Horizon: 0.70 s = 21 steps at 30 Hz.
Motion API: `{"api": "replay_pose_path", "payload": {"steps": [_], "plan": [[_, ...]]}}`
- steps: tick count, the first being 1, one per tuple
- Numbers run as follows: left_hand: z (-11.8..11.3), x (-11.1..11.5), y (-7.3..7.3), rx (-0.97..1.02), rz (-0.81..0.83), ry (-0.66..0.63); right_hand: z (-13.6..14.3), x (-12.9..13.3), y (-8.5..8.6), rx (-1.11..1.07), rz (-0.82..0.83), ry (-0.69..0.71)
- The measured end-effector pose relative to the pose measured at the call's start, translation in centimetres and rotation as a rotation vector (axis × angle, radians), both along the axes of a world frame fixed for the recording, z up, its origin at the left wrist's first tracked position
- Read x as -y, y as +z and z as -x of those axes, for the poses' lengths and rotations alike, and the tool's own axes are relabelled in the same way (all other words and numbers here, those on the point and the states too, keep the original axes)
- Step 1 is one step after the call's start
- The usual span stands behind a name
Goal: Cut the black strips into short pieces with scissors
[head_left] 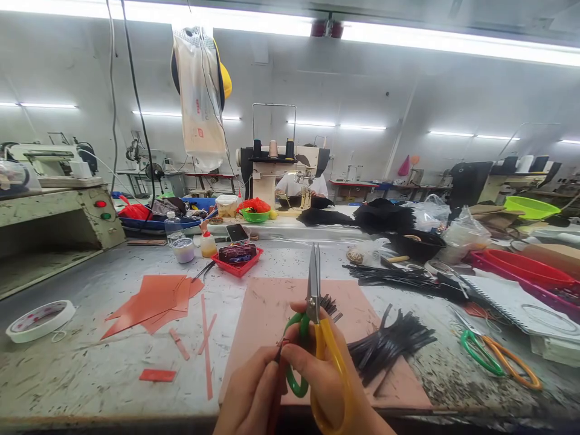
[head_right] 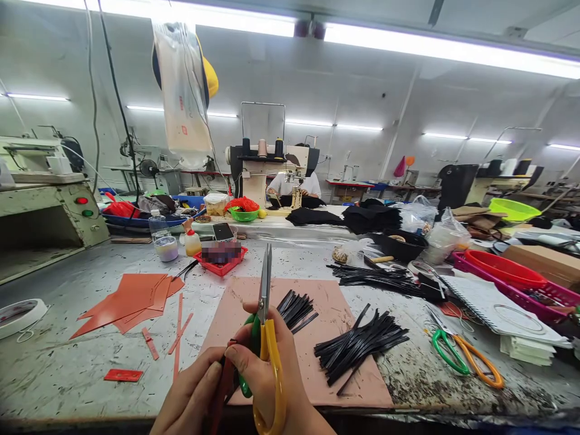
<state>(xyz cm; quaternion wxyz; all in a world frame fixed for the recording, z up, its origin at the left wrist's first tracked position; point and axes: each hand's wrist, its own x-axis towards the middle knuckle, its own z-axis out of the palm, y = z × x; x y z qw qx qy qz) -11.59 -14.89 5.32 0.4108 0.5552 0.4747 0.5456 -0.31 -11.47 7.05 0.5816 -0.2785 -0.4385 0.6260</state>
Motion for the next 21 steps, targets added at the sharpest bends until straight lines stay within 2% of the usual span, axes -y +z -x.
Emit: {"api": "replay_pose_path", "payload": {"steps": [9,21], "plan": [[-0.55,-0.03,0.43,-0.125,0.078,0.092,-0.17,-0.39,-0.30,-0.019,-0.009,-0.014],[-0.83,-0.29,0.41,-0.078,0.091,0.110,-0.55,-0.88,-0.88,0.107,-0.133,-0.047]]}}
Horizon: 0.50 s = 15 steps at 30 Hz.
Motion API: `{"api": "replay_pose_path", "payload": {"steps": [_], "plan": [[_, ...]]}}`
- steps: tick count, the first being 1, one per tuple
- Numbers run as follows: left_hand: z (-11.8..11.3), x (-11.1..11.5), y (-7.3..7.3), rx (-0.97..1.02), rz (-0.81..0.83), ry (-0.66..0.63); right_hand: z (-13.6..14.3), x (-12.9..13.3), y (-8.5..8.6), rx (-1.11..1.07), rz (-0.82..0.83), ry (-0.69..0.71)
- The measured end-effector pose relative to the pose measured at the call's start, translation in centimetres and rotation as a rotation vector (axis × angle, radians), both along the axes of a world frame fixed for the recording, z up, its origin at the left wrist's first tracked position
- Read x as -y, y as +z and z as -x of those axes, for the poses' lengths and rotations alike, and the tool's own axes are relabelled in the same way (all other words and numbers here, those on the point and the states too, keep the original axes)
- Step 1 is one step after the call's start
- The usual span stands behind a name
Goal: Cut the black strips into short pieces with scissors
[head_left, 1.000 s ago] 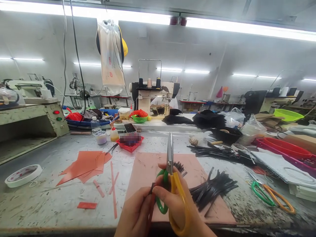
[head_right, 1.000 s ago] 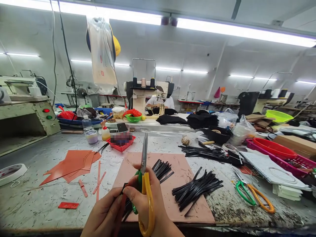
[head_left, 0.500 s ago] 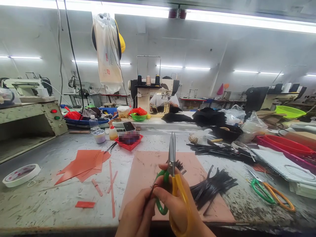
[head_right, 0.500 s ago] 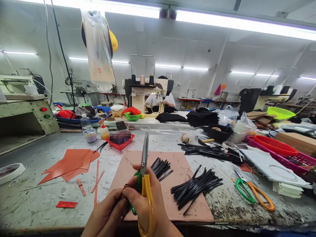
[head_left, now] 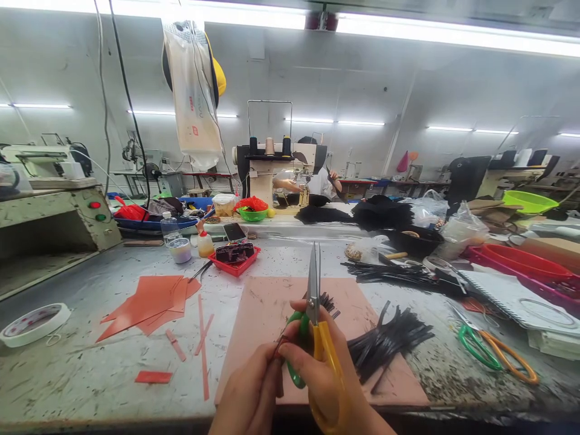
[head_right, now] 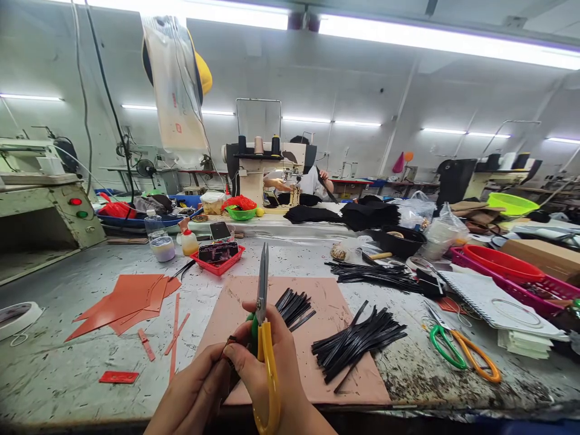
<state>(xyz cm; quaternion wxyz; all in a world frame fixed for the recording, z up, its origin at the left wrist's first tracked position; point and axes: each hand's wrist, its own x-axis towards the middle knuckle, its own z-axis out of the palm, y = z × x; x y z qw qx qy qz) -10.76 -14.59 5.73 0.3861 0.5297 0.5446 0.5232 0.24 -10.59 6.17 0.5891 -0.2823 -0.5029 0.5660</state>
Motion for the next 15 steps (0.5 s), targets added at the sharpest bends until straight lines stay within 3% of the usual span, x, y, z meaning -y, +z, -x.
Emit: {"api": "replay_pose_path", "payload": {"steps": [3,9,15], "plan": [[0.01,-0.03,0.16,-0.027,-0.004,-0.010,-0.03,0.16,0.31,-0.011,0.040,-0.026],[0.00,-0.06,0.23,-0.102,-0.004,0.003,-0.75,-0.37,0.56,-0.033,0.160,0.124],[-0.07,-0.07,0.34,-0.143,0.023,0.004,-0.74,-0.71,0.65,-0.032,0.164,0.126]]}}
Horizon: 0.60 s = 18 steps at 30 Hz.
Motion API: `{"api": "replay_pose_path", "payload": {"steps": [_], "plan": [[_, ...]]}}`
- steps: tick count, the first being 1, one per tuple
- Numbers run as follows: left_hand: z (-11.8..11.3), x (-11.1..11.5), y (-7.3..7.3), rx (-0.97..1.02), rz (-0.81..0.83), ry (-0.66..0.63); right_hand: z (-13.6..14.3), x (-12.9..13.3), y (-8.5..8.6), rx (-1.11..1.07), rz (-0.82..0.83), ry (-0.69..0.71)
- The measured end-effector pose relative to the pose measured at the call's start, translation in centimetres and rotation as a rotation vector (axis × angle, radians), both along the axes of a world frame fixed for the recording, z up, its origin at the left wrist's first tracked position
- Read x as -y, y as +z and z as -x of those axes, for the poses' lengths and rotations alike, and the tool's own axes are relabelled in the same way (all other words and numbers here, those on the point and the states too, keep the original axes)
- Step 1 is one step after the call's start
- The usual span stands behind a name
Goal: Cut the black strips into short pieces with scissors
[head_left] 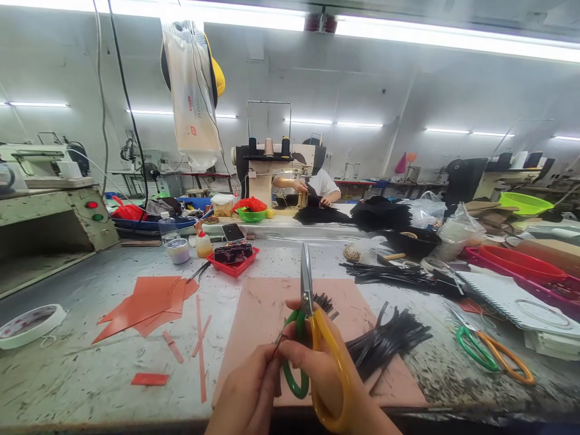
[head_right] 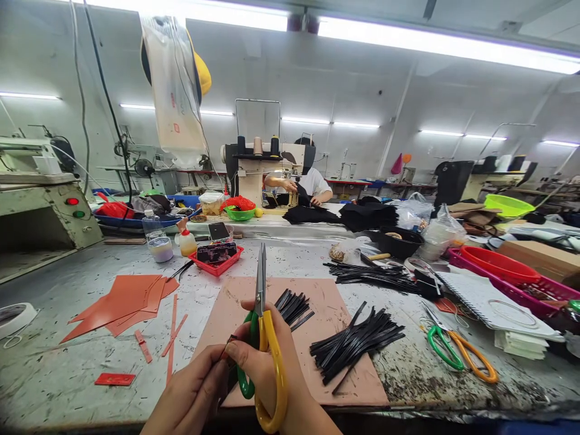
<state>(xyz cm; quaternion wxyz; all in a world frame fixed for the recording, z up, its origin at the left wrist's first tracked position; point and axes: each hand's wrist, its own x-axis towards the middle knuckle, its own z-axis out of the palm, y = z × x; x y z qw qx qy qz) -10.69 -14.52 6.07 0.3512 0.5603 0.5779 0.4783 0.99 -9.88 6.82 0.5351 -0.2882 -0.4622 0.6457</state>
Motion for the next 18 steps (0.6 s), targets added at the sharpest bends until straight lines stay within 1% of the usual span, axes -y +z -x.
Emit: {"api": "replay_pose_path", "payload": {"steps": [4,10,14,16,18], "plan": [[0.0,0.0,0.4,-0.030,0.001,0.002,0.3,0.1,-0.1,0.021,-0.018,-0.041],[0.1,-0.1,0.7,0.023,0.006,-0.044,0.4,0.3,-0.4,0.093,-0.113,-0.100],[0.2,-0.1,0.4,0.012,0.001,-0.040,0.5,0.4,-0.3,0.112,-0.120,-0.113],[0.2,-0.1,0.1,0.003,0.024,-0.037,0.1,0.0,0.1,0.132,-0.139,-0.132],[0.3,0.0,-0.3,0.001,0.055,-0.039,-0.8,-0.8,0.8,0.169,-0.195,-0.177]]}}
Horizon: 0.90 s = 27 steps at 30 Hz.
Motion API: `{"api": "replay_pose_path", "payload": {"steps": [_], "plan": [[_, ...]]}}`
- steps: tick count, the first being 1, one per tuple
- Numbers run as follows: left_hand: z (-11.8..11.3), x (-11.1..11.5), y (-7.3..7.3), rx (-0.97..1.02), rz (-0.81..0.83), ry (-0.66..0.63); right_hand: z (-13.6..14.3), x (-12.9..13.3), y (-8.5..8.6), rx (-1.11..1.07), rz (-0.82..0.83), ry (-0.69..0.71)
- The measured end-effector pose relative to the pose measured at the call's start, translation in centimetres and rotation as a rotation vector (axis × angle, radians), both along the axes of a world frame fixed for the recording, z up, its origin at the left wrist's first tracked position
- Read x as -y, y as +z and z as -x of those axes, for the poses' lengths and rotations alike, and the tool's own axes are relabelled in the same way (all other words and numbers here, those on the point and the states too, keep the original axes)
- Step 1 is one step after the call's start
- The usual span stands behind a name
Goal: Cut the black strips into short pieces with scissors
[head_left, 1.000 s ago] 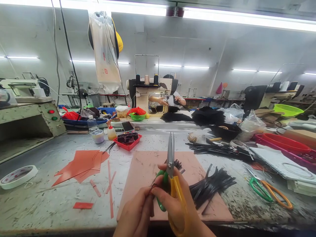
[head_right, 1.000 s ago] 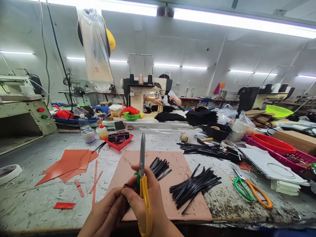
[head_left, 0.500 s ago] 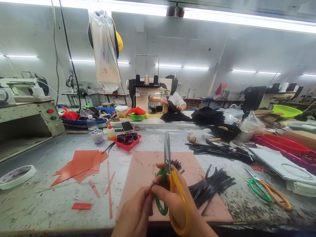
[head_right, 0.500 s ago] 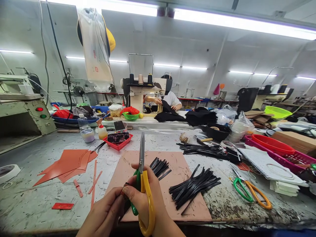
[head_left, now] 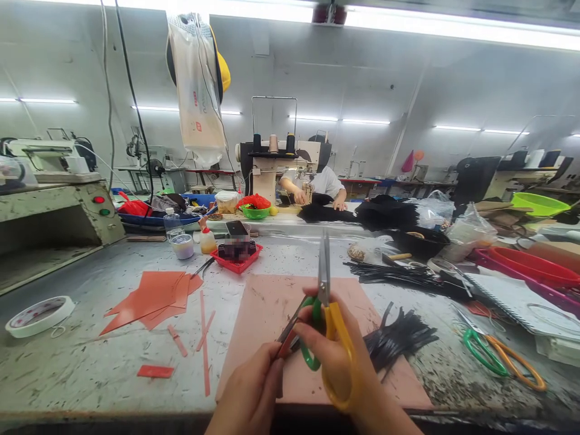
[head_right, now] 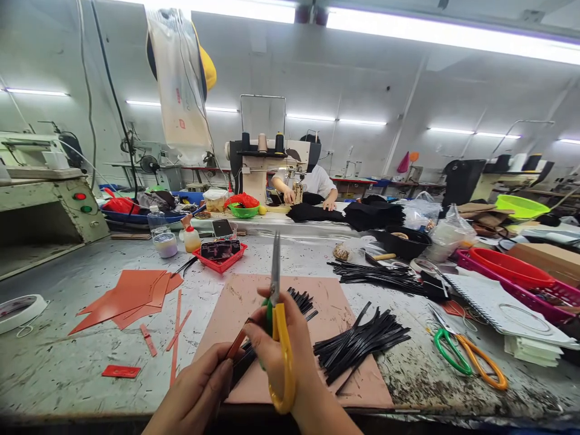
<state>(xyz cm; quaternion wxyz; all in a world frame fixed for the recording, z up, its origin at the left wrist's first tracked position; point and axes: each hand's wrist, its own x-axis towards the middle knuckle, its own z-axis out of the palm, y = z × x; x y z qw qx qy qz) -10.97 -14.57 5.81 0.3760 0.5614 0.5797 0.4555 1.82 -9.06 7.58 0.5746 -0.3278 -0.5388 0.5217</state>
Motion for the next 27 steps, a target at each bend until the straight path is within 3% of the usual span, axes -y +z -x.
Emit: {"api": "replay_pose_path", "payload": {"steps": [8,15,21,24,27], "plan": [[0.8,0.7,-1.9,0.046,0.061,-0.102,-6.7,-5.7,4.9,0.024,-0.259,-0.358],[1.6,0.0,-1.9,0.115,0.215,-0.258,-9.4,-6.4,8.2,0.002,-0.286,-0.537],[2.0,-2.1,0.0,0.148,0.408,-0.405,-10.0,-7.2,8.4,0.038,-0.265,-0.566],[2.2,-3.9,1.0,0.025,0.448,-0.469,-10.3,-8.3,7.6,0.038,-0.247,-0.552],[2.6,-5.8,1.0,-0.114,0.424,-0.435,-10.5,-9.8,5.9,0.057,-0.230,-0.541]]}}
